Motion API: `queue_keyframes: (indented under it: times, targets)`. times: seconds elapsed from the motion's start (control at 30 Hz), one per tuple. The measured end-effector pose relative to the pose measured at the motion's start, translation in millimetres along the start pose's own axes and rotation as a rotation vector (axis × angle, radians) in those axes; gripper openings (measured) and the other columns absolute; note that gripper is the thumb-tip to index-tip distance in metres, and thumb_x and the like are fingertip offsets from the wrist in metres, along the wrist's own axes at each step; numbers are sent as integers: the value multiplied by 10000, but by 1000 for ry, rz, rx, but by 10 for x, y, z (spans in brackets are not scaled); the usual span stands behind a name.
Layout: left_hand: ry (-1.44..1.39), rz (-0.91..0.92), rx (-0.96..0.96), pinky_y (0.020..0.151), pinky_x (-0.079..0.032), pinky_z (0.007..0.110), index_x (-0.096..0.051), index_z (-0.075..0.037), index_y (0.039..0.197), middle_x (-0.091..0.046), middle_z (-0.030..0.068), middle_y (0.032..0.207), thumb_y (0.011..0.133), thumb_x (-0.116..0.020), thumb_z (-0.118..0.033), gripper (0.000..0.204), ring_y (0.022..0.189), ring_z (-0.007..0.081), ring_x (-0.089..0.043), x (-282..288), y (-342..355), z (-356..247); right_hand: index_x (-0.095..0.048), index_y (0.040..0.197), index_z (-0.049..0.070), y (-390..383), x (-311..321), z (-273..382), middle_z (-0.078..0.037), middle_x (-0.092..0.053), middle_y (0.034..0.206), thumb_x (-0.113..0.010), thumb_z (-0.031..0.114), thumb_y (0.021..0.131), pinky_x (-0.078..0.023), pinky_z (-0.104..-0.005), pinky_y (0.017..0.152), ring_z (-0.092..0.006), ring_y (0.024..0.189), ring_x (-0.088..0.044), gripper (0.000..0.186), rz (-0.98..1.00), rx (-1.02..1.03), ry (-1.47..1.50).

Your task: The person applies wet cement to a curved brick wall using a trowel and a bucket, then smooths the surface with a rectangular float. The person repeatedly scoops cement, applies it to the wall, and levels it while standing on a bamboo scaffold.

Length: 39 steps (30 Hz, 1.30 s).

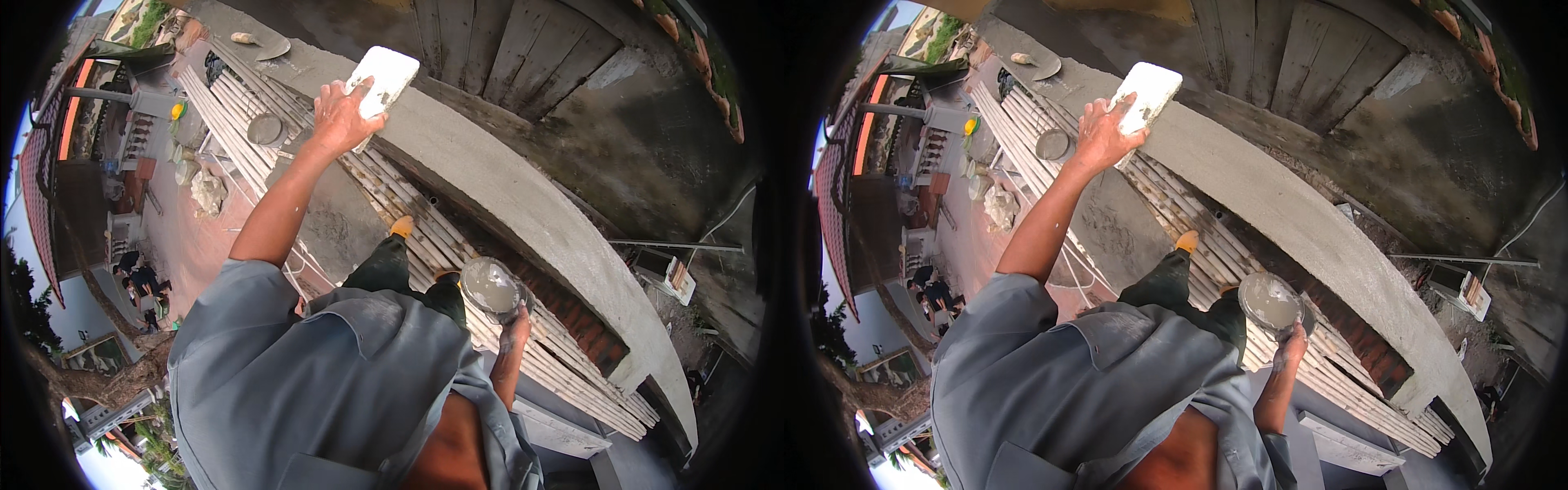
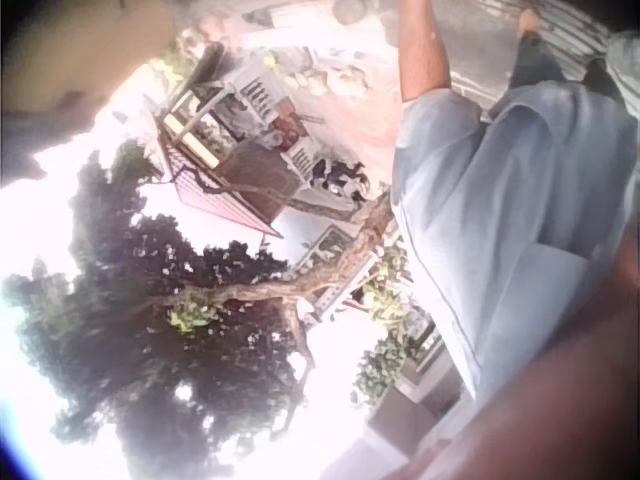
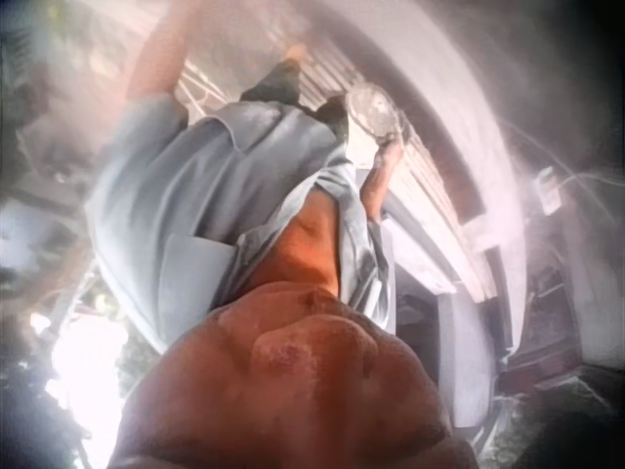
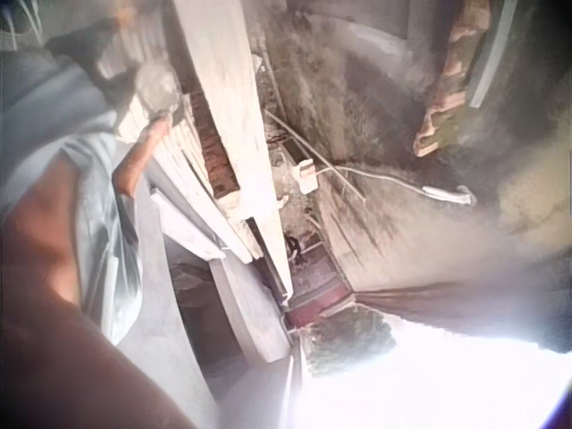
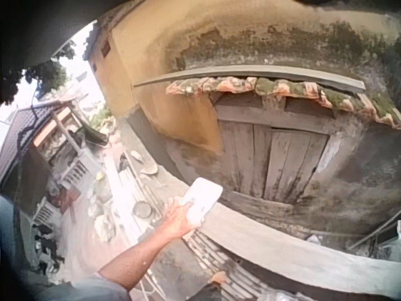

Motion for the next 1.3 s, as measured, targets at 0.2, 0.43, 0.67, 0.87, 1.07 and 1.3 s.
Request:
queue_keyframes:
  times: [0.2, 0.43, 0.67, 0.87, 1.07, 1.3]
  targets:
    - [-35, -52, 185, 1061, -440, 533, -570, -211, 1510, -603, 267, 1263, 828, -757, -599, 807, 1241, 405, -518, 133, 277, 1012, -695, 1003, 88, 113, -621, -120, 11, -615, 717, -654, 239, 995, -501, -292, 572, -126, 587, -571, 157, 95, 46, -101]
    - [-87, -124, -79, 1054, -457, 523, -560, -191, 1514, -610, 251, 1232, 832, -771, -549, 799, 1187, 398, -539, -25, -97, 202, -705, 1089, 11, 293, -1032, -340, -40, -721, 952, -652, 210, 1023, -520, -303, 619, -149, 738, -659, 216, 333, 5, -333]
    - [-152, -311, 7, 1080, -443, 503, -553, -109, 1490, -619, 220, 1284, 820, -795, -459, 793, 1230, 382, -543, 316, -521, 236, -707, 966, 43, 286, -1550, -458, -17, -690, 857, -703, 125, 969, -458, -282, 576, -114, 655, -601, 81, 395, -66, -496]
    - [-230, -428, 204, 1144, -401, 470, -553, -26, 1466, -589, 216, 1455, 827, -785, -416, 784, 1338, 386, -540, 468, -1203, 793, -682, 860, 79, 319, -1849, -499, 8, -611, 711, -765, 118, 916, -405, -283, 514, -95, 553, -519, 107, 474, -32, -440]
    - [-322, -492, 470, 1049, -487, 418, -530, 62, 1465, -621, 273, 1373, 882, -771, -359, 758, 1212, 319, -637, 299, -2137, 1298, -711, 1046, -29, 506, -1978, -692, -93, -718, 926, -725, 123, 941, -521, -313, 601, -171, 689, -650, 185, 520, -58, -558]
    - [-687, -409, 828, 1046, -487, 427, -536, 76, 1445, -634, 286, 1305, 870, -776, -315, 736, 1194, 334, -640, -448, -3091, 1650, -699, 1133, -24, 518, -2235, -843, -86, -724, 964, -764, 152, 906, -561, -331, 661, -189, 742, -677, 295, 479, -124, -582]
Point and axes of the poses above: each hand's wrist, its own y-axis towards the middle knuckle, its own x-axis out of the back of the hand, z = x × y, the point moved 9 cm from there along y, towards the middle knuckle
